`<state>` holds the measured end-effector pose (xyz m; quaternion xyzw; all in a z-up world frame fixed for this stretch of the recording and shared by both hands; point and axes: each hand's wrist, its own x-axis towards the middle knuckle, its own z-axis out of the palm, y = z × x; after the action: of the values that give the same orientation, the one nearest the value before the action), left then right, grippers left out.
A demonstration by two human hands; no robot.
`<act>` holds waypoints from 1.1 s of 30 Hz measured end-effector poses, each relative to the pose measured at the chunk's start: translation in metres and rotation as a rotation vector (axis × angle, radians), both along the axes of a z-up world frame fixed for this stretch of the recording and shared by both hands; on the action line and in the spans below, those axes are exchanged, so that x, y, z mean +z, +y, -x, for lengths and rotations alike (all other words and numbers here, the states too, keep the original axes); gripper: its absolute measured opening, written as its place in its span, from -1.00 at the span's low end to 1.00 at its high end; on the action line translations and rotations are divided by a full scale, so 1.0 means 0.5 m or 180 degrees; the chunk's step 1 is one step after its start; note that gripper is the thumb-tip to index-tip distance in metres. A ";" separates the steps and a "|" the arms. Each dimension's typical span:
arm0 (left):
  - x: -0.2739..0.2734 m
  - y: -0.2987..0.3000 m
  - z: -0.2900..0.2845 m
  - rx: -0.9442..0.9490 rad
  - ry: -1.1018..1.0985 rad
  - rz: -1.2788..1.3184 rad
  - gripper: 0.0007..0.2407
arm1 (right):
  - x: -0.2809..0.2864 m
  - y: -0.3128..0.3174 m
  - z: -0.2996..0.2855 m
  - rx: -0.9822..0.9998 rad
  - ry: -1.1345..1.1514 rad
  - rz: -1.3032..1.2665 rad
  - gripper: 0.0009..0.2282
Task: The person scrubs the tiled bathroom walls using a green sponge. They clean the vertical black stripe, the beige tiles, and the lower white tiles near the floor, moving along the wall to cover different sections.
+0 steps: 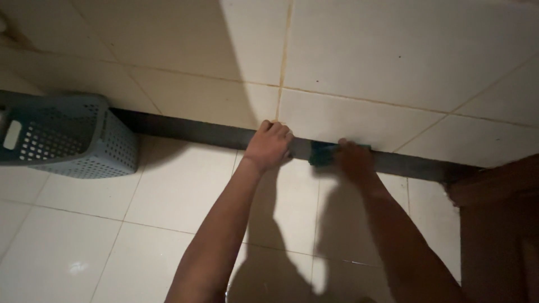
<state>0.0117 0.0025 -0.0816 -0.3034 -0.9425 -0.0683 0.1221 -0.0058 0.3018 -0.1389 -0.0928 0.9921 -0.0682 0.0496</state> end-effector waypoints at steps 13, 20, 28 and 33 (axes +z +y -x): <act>0.025 0.014 0.016 0.0136 0.0133 -0.0164 -0.80 | 0.065 -0.005 -0.027 0.1151 0.1304 -0.0316 -0.74; 0.039 0.011 0.002 0.0113 0.0192 -0.0086 -0.72 | 0.076 0.017 -0.034 0.1207 0.1390 -0.0605 -0.78; 0.059 0.026 -0.008 0.0004 0.0253 -0.0420 -0.67 | 0.188 -0.053 -0.027 0.1408 0.1764 0.0106 -0.60; 0.107 0.043 -0.010 -0.0044 0.0720 -0.0645 -0.46 | 0.276 -0.098 -0.028 0.1235 0.1768 0.0665 -0.54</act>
<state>0.0166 0.0240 -0.0281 -0.3017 -0.9089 -0.1293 0.2570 0.0084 0.2527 -0.0011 -0.2990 0.9194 -0.1307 -0.2197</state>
